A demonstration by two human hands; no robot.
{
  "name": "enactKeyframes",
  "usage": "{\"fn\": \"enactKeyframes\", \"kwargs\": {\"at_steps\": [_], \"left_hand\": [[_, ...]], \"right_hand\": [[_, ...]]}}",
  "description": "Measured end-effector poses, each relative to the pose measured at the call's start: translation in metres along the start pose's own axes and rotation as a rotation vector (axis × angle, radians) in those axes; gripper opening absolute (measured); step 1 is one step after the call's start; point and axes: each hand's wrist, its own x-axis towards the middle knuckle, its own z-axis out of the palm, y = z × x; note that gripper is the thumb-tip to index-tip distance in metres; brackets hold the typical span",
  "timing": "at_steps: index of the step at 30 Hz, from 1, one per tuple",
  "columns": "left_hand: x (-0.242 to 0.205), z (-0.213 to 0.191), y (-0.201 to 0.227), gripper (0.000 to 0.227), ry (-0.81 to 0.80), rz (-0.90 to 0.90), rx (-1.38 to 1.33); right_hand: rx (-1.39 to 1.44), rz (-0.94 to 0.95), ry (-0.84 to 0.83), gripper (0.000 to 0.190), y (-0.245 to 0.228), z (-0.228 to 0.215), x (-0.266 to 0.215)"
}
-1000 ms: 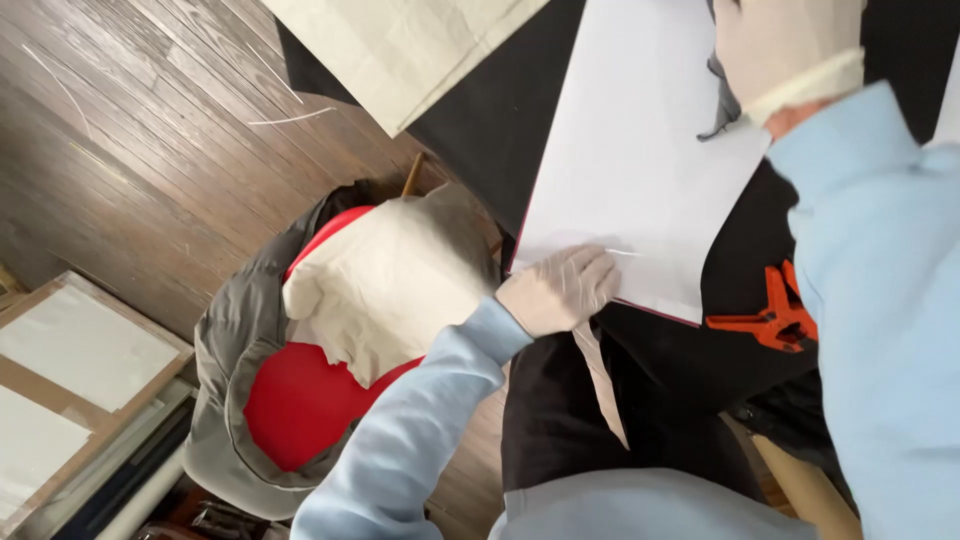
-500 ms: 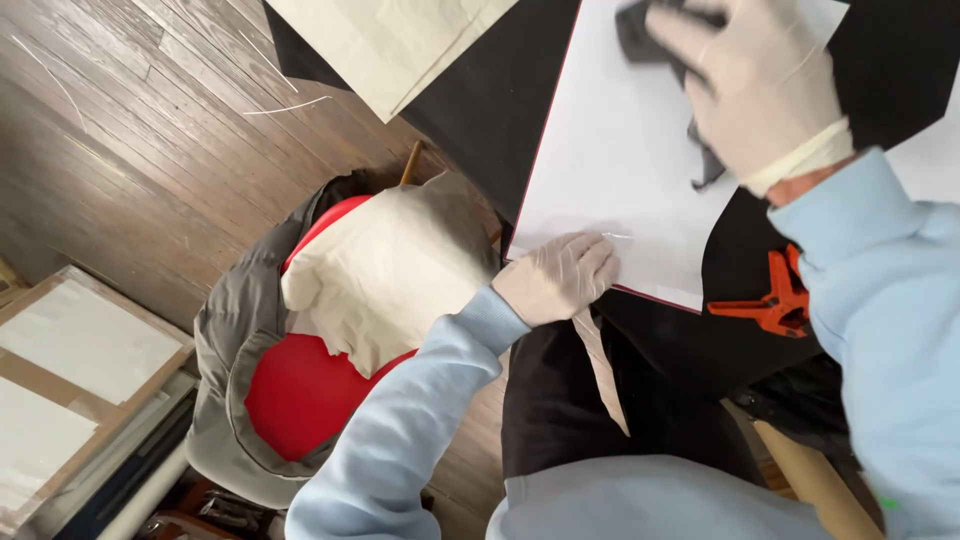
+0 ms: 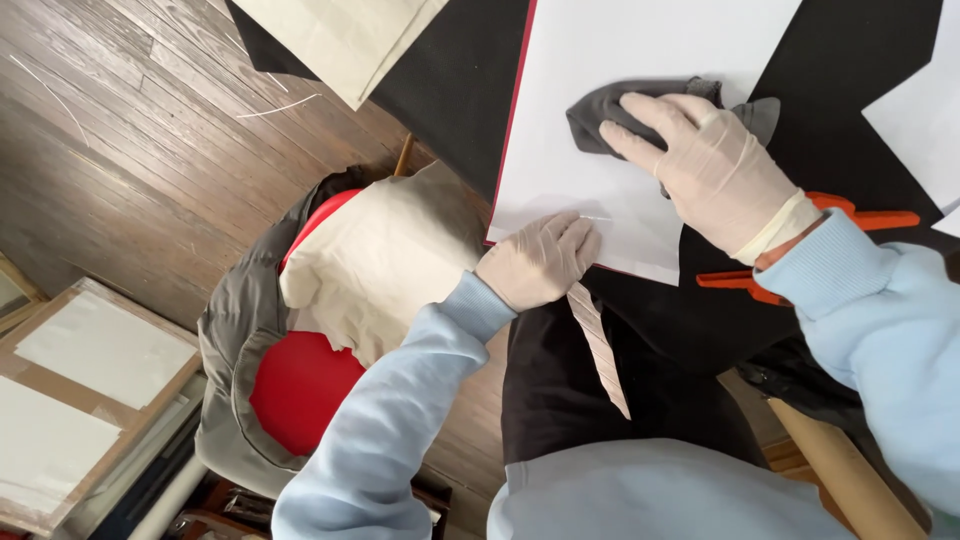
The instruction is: Applying transfer tape to a black cat vinyl decal on a red surface and smoothing it down with a cloth.
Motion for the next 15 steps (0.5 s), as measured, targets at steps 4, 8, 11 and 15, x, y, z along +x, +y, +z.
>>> {"fn": "enactKeyframes", "kwargs": {"at_steps": [4,8,11,15], "left_hand": [[0.000,0.000,-0.001,0.024,0.000,0.011,-0.040],[-0.001,0.008,0.001,0.022,-0.011,-0.002,-0.019],[-0.001,0.005,0.002,0.021,-0.017,-0.020,-0.013],[0.000,0.008,0.002,0.016,-0.024,-0.013,0.023]], "right_hand": [[0.046,0.012,-0.002,0.062,-0.013,0.000,-0.006],[0.082,0.056,-0.035,0.065,-0.023,0.008,-0.016],[0.132,0.078,-0.055,0.064,-0.033,0.011,-0.022],[0.204,0.119,-0.074,0.061,-0.044,0.010,-0.031]]}}
